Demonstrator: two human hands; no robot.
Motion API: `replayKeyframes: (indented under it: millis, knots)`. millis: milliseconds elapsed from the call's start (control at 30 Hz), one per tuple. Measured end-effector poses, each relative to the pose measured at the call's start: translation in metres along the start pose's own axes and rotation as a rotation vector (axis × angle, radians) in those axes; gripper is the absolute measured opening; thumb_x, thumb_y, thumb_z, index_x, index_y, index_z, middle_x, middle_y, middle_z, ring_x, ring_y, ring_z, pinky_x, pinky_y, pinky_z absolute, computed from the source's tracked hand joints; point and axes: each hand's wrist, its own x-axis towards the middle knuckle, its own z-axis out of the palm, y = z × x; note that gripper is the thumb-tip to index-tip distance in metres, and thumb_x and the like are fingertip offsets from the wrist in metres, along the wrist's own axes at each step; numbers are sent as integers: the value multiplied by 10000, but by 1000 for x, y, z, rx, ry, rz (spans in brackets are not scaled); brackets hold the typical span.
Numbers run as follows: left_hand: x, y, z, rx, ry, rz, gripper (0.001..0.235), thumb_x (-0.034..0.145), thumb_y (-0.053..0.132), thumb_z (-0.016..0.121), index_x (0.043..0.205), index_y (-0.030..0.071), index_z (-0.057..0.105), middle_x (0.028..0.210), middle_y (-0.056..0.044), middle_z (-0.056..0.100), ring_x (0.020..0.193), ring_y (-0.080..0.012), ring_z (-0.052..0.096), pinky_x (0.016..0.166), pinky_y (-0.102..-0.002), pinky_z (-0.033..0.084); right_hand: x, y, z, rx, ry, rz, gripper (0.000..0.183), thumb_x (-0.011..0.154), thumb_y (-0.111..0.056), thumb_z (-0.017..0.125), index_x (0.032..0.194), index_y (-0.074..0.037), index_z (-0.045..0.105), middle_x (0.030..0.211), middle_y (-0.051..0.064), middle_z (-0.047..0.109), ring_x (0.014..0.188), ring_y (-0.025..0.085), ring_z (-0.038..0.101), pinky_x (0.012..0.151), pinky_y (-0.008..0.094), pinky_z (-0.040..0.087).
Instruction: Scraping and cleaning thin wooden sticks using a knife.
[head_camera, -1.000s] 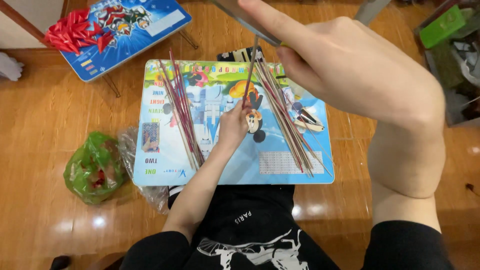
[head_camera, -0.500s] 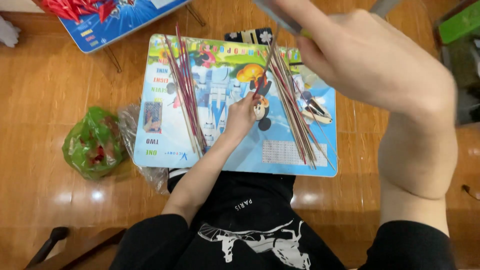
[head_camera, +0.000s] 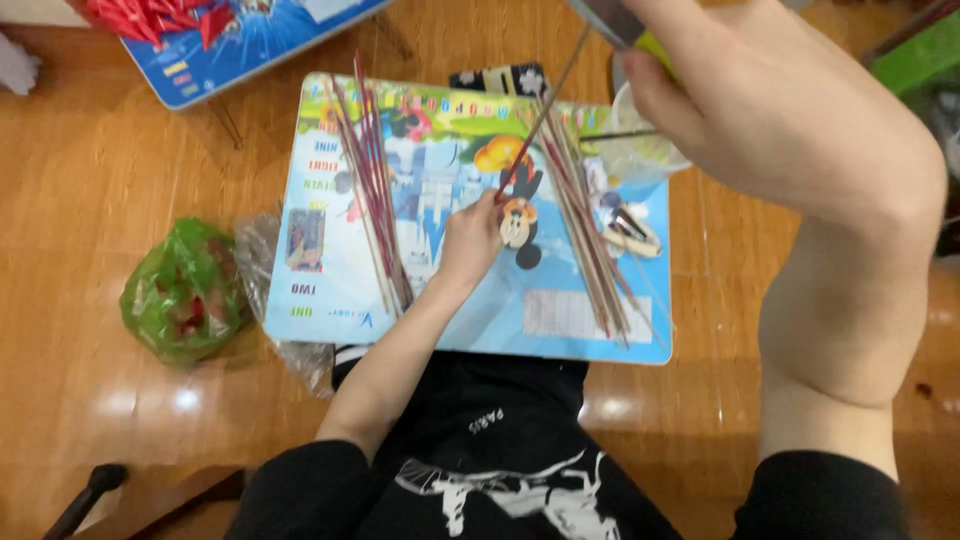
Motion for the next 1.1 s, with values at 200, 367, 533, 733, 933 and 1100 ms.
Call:
replayKeyframes:
  millis: [200,367,533,733,933,1100]
  knots:
    - [-10,-13,5,9,-42,-38,123,945,-9,630,1063,27,630,921,-181,751,860,-375,737,718,-468,584,6,-8,4,41,-64,84,234,1019,-29,600,1241,38,568,806,258,640,642,414,637,538,485,483]
    - [-22,-7,4,-36,-43,-30,176,910,16,653,1084,33,640,904,-196,737,833,-392,727,697,-486,571,1,-27,-14,169,-114,93,422,1005,-53,596,1414,14,516,802,240,648,672,439,624,562,496,477]
    - [-7,-2,1,-54,-35,-79,143,941,25,649,1083,48,647,884,-187,739,821,-394,726,695,-493,562,12,-4,8,89,-19,-22,251,1009,-30,606,1247,37,564,883,266,642,724,447,622,596,494,488]
    - [-14,-15,2,-9,15,-63,161,931,0,634,1084,50,645,885,-195,740,823,-394,726,678,-489,565,11,-1,8,90,-144,121,295,1073,-73,593,1350,2,526,738,216,624,592,406,609,512,482,458]
    - [-5,-15,8,-29,40,-69,179,900,-24,657,1069,25,624,874,-195,742,795,-374,737,659,-469,576,13,-12,10,59,-102,107,331,1048,-82,622,1367,-7,574,781,222,651,656,414,634,545,465,476]
    - [31,6,-18,-63,92,15,274,869,-89,578,1115,23,618,878,-170,750,809,-338,765,682,-447,600,10,-4,-14,-120,-9,65,136,1106,-90,637,1133,43,652,806,235,664,651,413,650,561,475,498]
